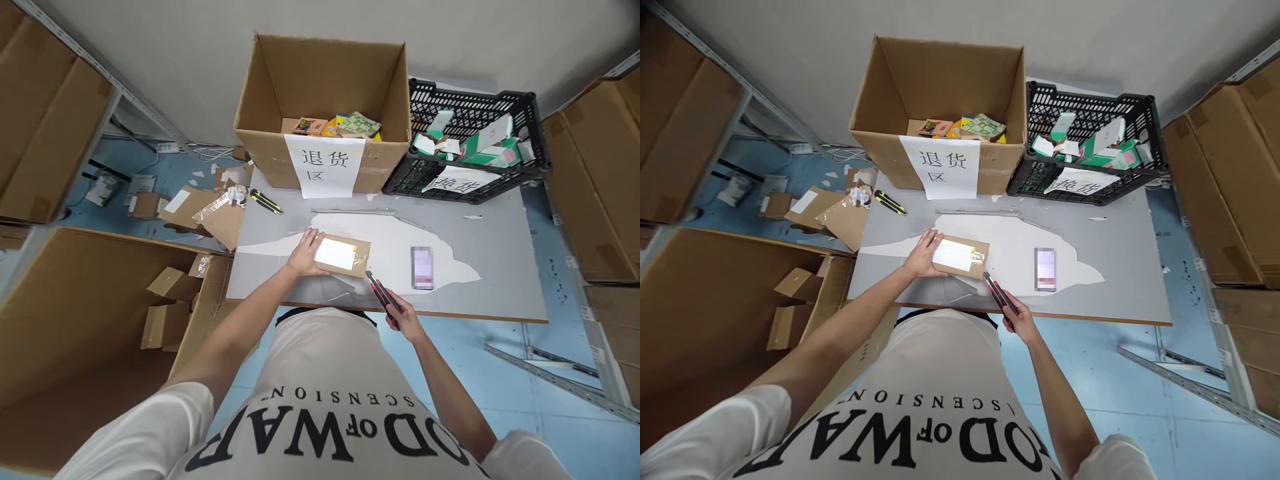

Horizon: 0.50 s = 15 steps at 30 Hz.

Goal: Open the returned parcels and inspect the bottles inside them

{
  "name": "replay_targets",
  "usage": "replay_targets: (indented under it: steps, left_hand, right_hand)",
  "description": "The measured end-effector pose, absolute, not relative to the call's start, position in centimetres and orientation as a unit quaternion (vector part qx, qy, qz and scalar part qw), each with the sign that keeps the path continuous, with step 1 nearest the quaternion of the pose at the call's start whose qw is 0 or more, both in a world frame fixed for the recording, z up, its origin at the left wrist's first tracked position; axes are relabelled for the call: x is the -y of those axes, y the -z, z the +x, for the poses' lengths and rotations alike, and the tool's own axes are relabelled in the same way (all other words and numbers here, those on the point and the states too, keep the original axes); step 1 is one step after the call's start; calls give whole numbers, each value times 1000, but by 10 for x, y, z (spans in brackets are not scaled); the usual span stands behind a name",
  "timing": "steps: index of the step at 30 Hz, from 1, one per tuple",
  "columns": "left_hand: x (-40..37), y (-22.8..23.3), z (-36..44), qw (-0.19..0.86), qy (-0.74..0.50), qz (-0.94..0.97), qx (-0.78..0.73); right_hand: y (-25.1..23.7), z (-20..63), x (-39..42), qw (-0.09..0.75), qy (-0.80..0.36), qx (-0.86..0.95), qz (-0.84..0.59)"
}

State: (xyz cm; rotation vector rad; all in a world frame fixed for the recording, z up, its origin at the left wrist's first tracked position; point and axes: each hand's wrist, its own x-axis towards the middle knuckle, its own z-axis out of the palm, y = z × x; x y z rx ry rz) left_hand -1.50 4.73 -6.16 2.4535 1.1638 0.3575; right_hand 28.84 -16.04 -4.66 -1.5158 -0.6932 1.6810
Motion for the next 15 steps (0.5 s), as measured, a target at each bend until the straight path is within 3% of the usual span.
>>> replay_targets:
  steps: [9, 15]
  left_hand:
    - [-48, 53, -15, 268, -124, 853, -430]
    - [-57, 49, -27, 324, -199, 782, -494]
  right_hand:
    - [51, 297, 180, 503, -587, 184, -607]
    - [46, 264, 144, 595, -569, 75, -563]
